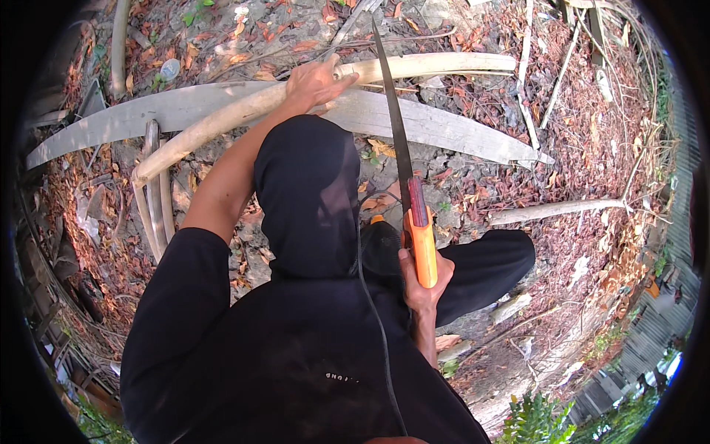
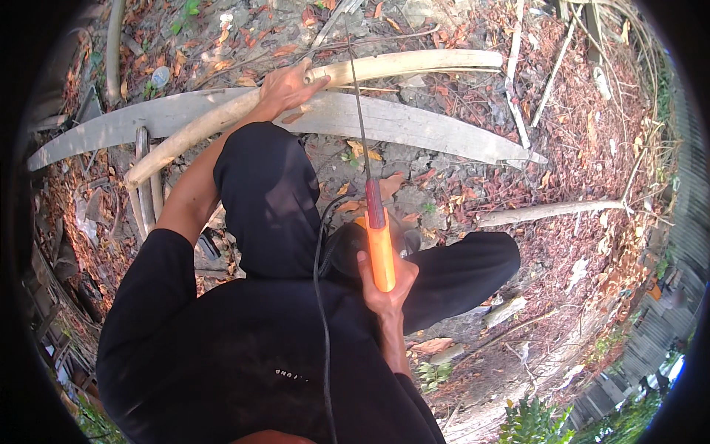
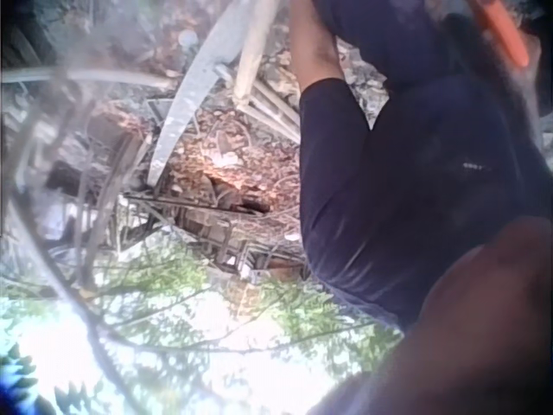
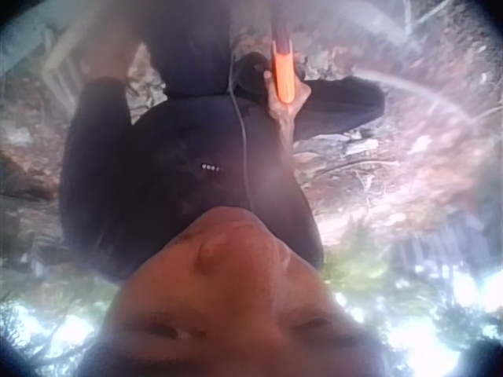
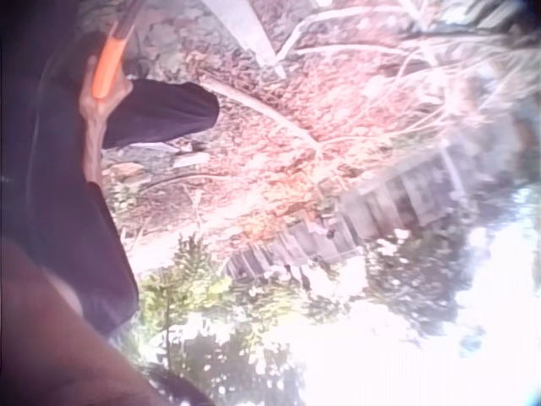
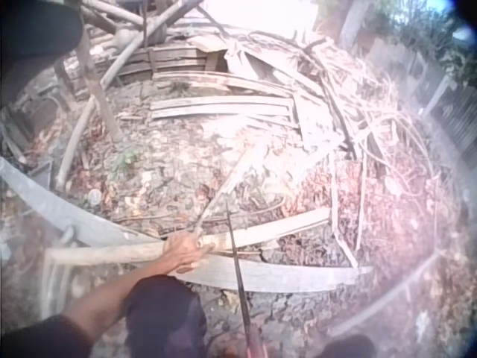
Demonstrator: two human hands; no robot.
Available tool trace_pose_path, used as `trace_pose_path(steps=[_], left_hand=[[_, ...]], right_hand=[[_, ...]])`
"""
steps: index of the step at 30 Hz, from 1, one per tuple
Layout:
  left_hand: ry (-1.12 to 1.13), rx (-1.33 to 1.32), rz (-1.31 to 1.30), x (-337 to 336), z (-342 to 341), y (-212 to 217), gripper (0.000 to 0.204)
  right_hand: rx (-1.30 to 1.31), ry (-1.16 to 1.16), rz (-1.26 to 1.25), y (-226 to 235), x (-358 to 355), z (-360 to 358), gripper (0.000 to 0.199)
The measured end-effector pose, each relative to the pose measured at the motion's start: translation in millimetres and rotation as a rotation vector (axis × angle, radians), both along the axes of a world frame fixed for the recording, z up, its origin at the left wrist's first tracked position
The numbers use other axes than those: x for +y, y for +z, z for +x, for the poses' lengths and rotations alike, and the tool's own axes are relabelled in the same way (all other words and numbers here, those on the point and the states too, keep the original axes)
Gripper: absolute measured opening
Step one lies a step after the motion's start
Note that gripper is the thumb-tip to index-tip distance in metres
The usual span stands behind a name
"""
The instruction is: The person sits on the ground and uses a hand saw to cut a long piece of light-colored wood resting on a larger plank. The person holds the wood with their left hand and saws with their right hand, periodically adjusting the wood's position.
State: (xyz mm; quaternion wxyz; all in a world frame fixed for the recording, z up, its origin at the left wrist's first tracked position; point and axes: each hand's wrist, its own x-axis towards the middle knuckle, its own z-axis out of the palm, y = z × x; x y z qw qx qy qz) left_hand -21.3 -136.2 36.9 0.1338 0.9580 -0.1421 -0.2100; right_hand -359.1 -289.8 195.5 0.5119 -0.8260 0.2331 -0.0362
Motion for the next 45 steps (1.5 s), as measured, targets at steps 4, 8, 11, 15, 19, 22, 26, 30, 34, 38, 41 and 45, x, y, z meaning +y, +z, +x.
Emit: trace_pose_path(steps=[4, 8, 11, 15, 19, 22, 26, 30, 34, 38, 41, 45], left_hand=[[0.037, 0.035, -0.047, 2, 3, -3, 0.08], [0.063, 0.091, -0.049, 2, 11, -10, 0.077], [0.087, 0.066, -0.179, 8, 9, -15, 0.079], [-0.136, -0.171, -0.02, 7, -8, -9, 0.08], [-0.23, -0.236, -0.043, 14, -7, -16, 0.083], [-0.239, -0.29, -0.066, 11, -13, -9, 0.086], [-0.266, -0.413, -0.095, 17, -12, -23, 0.086], [-0.35, -0.412, -0.08, 22, 5, -33, 0.083], [-0.389, -0.44, -0.095, 22, 8, -28, 0.085], [-0.425, -0.596, -0.142, 23, 9, -42, 0.09], [-0.411, -0.466, -0.055, 23, 13, -37, 0.094], [-0.337, -0.532, -0.021, 24, 10, -31, 0.094]], right_hand=[[-0.012, 0.015, -0.013, 1, -4, -1, 0.02], [-0.013, 0.03, -0.016, 0, -10, -4, 0.021], [-0.013, 0.024, -0.01, 1, -11, -5, 0.021], [-0.022, 0.072, -0.043, 3, -14, -8, 0.021], [-0.014, 0.143, -0.07, 3, -17, -9, 0.021], [-0.032, 0.144, -0.038, 5, -14, -3, 0.021], [-0.02, 0.159, -0.024, 3, -11, -2, 0.022], [0.017, 0.158, 0.013, 4, -10, 1, 0.023], [0.055, 0.136, 0.032, -2, -6, 3, 0.023], [0.071, 0.091, 0.045, -5, 0, 7, 0.022], [0.087, 0.044, 0.07, -8, 3, 11, 0.021], [0.132, -0.004, 0.068, -10, 5, 12, 0.02]])
